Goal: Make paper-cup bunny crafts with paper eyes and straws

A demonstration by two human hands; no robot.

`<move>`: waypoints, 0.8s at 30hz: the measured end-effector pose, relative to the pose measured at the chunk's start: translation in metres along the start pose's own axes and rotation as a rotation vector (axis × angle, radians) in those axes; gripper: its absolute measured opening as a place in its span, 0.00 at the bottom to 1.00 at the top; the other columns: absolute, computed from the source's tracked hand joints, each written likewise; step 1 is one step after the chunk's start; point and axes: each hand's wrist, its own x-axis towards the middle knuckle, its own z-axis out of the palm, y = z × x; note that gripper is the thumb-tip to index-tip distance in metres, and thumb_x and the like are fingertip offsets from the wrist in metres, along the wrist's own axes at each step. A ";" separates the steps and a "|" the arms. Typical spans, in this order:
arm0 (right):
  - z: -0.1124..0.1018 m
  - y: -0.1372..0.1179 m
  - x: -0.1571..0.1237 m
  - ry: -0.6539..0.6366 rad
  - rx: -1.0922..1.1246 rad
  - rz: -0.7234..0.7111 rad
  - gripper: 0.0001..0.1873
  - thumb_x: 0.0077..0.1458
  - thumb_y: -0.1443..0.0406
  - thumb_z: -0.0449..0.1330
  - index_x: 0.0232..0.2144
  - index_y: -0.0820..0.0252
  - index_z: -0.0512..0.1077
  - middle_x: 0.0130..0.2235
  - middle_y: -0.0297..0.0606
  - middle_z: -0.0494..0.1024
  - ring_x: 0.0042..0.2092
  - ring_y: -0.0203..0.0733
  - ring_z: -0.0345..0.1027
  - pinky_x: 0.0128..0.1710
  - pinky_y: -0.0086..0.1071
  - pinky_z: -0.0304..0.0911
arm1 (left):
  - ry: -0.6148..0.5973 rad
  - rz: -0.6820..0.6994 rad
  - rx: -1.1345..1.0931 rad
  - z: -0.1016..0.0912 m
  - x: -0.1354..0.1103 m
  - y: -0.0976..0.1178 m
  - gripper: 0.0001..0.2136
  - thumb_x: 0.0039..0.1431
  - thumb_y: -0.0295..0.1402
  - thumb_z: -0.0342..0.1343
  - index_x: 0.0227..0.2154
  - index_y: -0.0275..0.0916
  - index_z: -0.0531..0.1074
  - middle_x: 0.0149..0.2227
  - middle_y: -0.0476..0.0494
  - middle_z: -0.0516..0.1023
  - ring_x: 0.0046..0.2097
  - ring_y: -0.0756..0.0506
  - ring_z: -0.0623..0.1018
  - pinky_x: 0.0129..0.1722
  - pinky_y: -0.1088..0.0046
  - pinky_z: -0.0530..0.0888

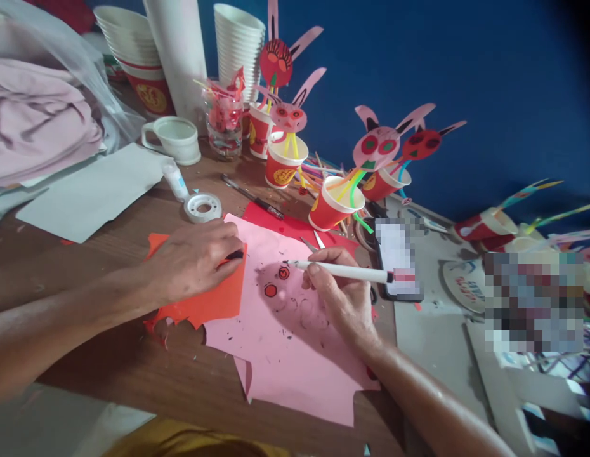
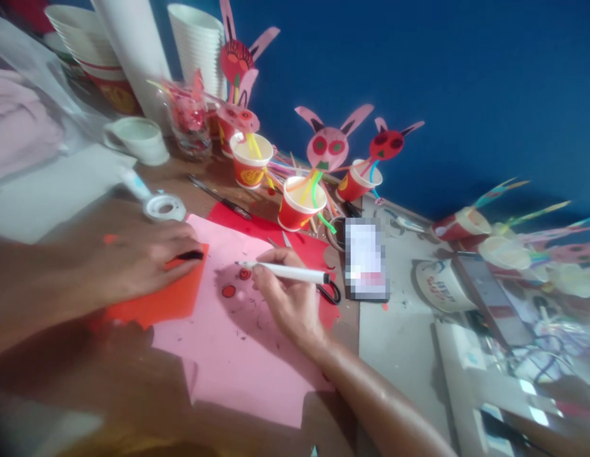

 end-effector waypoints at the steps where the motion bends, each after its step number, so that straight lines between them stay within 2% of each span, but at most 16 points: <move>1: 0.001 -0.001 -0.003 -0.024 -0.043 0.002 0.05 0.55 0.63 0.59 0.33 0.58 0.67 0.24 0.30 0.73 0.27 0.35 0.69 0.26 0.27 0.63 | -0.015 -0.002 0.014 -0.001 0.000 0.002 0.10 0.61 0.31 0.47 0.34 0.36 0.73 0.35 0.43 0.74 0.39 0.45 0.73 0.38 0.68 0.70; 4: 0.004 -0.003 -0.009 -0.108 -0.126 0.014 0.05 0.54 0.63 0.60 0.31 0.58 0.67 0.25 0.31 0.75 0.27 0.36 0.70 0.26 0.27 0.64 | 0.015 0.041 -0.012 -0.005 -0.001 0.013 0.11 0.62 0.33 0.47 0.36 0.36 0.73 0.36 0.42 0.74 0.40 0.45 0.73 0.38 0.69 0.70; 7: 0.006 -0.002 -0.009 -0.112 -0.139 0.007 0.06 0.54 0.63 0.60 0.29 0.58 0.67 0.24 0.31 0.75 0.26 0.35 0.70 0.26 0.27 0.64 | 0.066 0.178 -0.064 -0.005 -0.009 0.029 0.11 0.63 0.31 0.46 0.34 0.37 0.74 0.30 0.45 0.75 0.35 0.47 0.74 0.36 0.72 0.69; 10: 0.007 0.001 -0.006 -0.068 -0.129 0.001 0.05 0.54 0.65 0.59 0.27 0.59 0.66 0.23 0.30 0.73 0.25 0.35 0.69 0.25 0.27 0.64 | -0.043 0.282 -0.051 0.002 -0.019 0.043 0.11 0.63 0.31 0.45 0.38 0.39 0.73 0.24 0.49 0.74 0.27 0.48 0.73 0.29 0.72 0.68; 12: 0.007 0.004 -0.004 -0.054 -0.136 0.003 0.05 0.54 0.66 0.58 0.27 0.59 0.66 0.23 0.30 0.73 0.25 0.34 0.68 0.25 0.26 0.63 | -0.146 0.268 -0.014 0.008 -0.023 0.048 0.11 0.63 0.32 0.45 0.44 0.39 0.70 0.24 0.49 0.74 0.26 0.47 0.74 0.28 0.72 0.68; 14: 0.008 0.006 -0.003 -0.048 -0.157 0.000 0.05 0.54 0.66 0.58 0.27 0.59 0.66 0.24 0.31 0.73 0.26 0.34 0.67 0.25 0.27 0.63 | -0.200 0.236 0.022 0.013 -0.025 0.050 0.11 0.62 0.34 0.47 0.44 0.40 0.69 0.24 0.49 0.75 0.26 0.46 0.75 0.28 0.71 0.68; 19: 0.008 0.005 -0.002 -0.075 -0.205 0.005 0.04 0.53 0.66 0.59 0.27 0.59 0.67 0.25 0.31 0.73 0.26 0.34 0.67 0.25 0.27 0.63 | -0.177 0.199 0.056 0.019 -0.025 0.050 0.09 0.60 0.37 0.50 0.38 0.39 0.70 0.21 0.48 0.74 0.23 0.44 0.75 0.23 0.71 0.67; 24: 0.007 0.002 -0.002 -0.156 -0.238 0.014 0.03 0.52 0.68 0.59 0.27 0.58 0.67 0.24 0.30 0.74 0.25 0.33 0.68 0.22 0.24 0.63 | -0.138 0.190 0.083 0.020 -0.025 0.056 0.08 0.59 0.36 0.51 0.34 0.37 0.71 0.23 0.46 0.75 0.26 0.41 0.77 0.24 0.68 0.69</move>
